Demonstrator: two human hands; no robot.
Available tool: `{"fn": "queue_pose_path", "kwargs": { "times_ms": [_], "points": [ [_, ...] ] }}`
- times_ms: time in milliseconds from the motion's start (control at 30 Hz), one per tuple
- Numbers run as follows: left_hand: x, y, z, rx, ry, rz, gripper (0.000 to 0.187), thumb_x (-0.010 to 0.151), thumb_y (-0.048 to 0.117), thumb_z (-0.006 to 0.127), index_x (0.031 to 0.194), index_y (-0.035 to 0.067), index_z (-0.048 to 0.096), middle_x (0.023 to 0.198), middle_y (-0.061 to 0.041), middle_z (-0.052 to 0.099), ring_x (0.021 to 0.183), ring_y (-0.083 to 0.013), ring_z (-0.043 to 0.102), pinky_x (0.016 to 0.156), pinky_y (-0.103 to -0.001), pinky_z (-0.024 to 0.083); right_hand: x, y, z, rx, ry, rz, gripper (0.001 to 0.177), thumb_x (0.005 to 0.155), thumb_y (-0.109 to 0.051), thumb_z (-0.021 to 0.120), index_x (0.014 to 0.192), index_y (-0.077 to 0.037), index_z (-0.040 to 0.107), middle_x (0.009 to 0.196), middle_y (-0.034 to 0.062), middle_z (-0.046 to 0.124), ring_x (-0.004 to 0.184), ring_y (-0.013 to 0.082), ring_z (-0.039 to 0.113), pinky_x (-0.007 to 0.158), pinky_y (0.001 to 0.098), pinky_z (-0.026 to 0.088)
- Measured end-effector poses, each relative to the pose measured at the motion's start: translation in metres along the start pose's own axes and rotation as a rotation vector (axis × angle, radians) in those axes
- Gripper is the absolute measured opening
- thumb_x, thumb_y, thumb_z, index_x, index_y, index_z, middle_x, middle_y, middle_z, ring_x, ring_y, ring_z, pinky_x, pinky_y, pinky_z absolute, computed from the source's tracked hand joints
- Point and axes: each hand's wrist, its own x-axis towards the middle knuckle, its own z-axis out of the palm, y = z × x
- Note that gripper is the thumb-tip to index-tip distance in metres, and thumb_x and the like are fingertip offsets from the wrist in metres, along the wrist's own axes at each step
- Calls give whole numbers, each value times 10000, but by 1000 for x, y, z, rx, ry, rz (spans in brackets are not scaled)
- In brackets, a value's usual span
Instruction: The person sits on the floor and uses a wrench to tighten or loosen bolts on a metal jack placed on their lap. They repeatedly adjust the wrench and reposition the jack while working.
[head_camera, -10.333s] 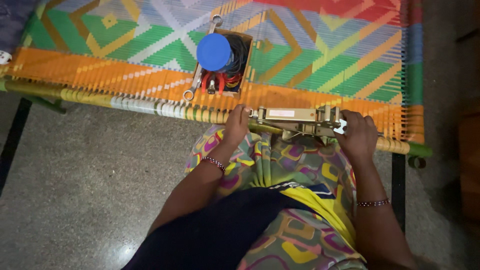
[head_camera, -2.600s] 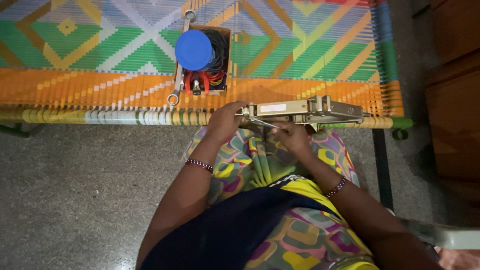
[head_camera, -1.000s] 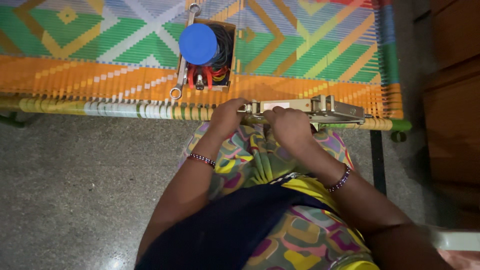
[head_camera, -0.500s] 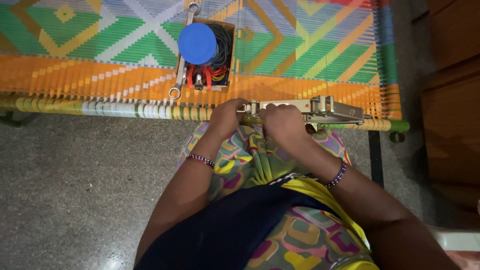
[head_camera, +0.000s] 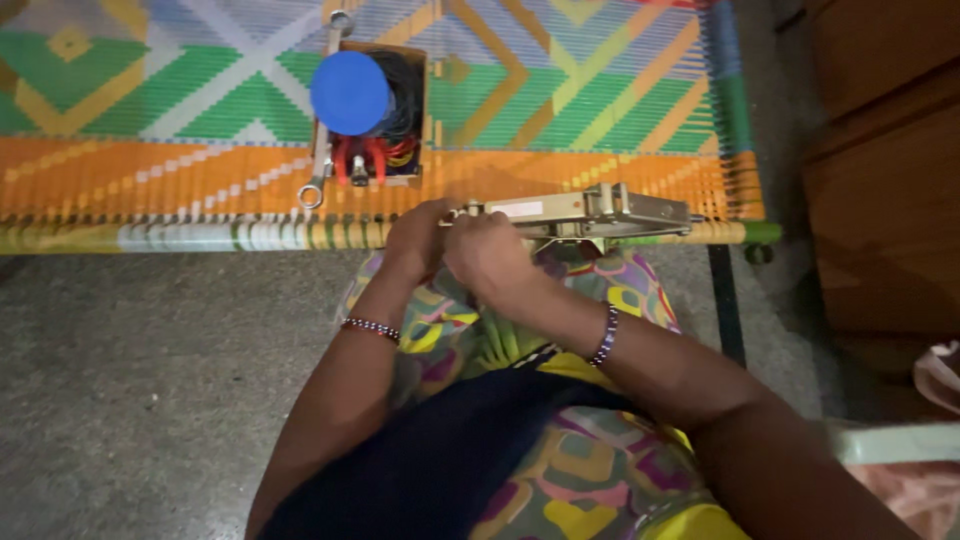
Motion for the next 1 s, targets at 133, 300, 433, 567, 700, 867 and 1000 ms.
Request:
{"fn": "queue_pose_path", "kwargs": {
  "times_ms": [133, 300, 433, 567, 700, 867, 1000],
  "points": [
    [8, -9, 7, 51, 10, 25, 375, 862, 293, 752, 1218, 180, 721, 1177, -101, 730, 1085, -326, 683, 911, -424, 532, -3, 0, 0, 27, -5, 33, 173, 732, -252, 687, 743, -80, 696, 759, 95, 659, 710, 262, 685, 626, 404, 528],
    [-2, -15, 8, -121, 65, 41, 449, 794, 231, 695, 1241, 200, 719, 1171, -79, 748, 1045, -271, 743, 893, -384, 577, -7, 1, 0, 20, -74, 24, 106, 720, -191, 683, 753, -90, 689, 786, 91, 676, 753, 248, 704, 651, 384, 551],
    [2, -8, 2, 7, 15, 39, 421, 824, 253, 790, 1229, 174, 708, 1181, -108, 733, 1081, -318, 693, 908, -405, 537, -4, 1, 6, 33, -30, 90, 70, 762, -167, 673, 753, -102, 695, 782, 89, 679, 753, 250, 707, 630, 382, 552],
    [2, -6, 2, -38, 27, 74, 405, 831, 196, 758, 1233, 179, 714, 1178, -106, 741, 1081, -298, 709, 909, -386, 545, -3, -4, 11, -6, -37, 46, 95, 762, -177, 663, 761, -88, 693, 787, 95, 670, 745, 247, 700, 613, 378, 551],
    [-1, -7, 3, -19, 80, 134, 406, 828, 211, 727, 1234, 201, 729, 1208, -98, 732, 1080, -298, 709, 909, -378, 553, -8, -7, 8, 9, 139, -6, 89, 822, -177, 669, 804, -91, 659, 782, 98, 642, 730, 258, 685, 625, 390, 553],
    [4, -8, 4, 46, 1, 10, 367, 869, 259, 734, 1232, 213, 714, 1189, -67, 742, 1096, -297, 693, 916, -390, 537, -6, 10, -2, 169, -17, -78, 236, 746, -239, 697, 885, -56, 643, 819, 124, 645, 750, 285, 689, 632, 409, 555],
    [12, -21, 12, 125, 25, 105, 386, 843, 225, 727, 1229, 211, 720, 1172, -69, 745, 1074, -300, 693, 891, -392, 535, -5, 13, -8, 173, 41, -122, 205, 778, -186, 698, 949, -90, 637, 871, 94, 653, 807, 271, 689, 678, 401, 558]
  ]
}}
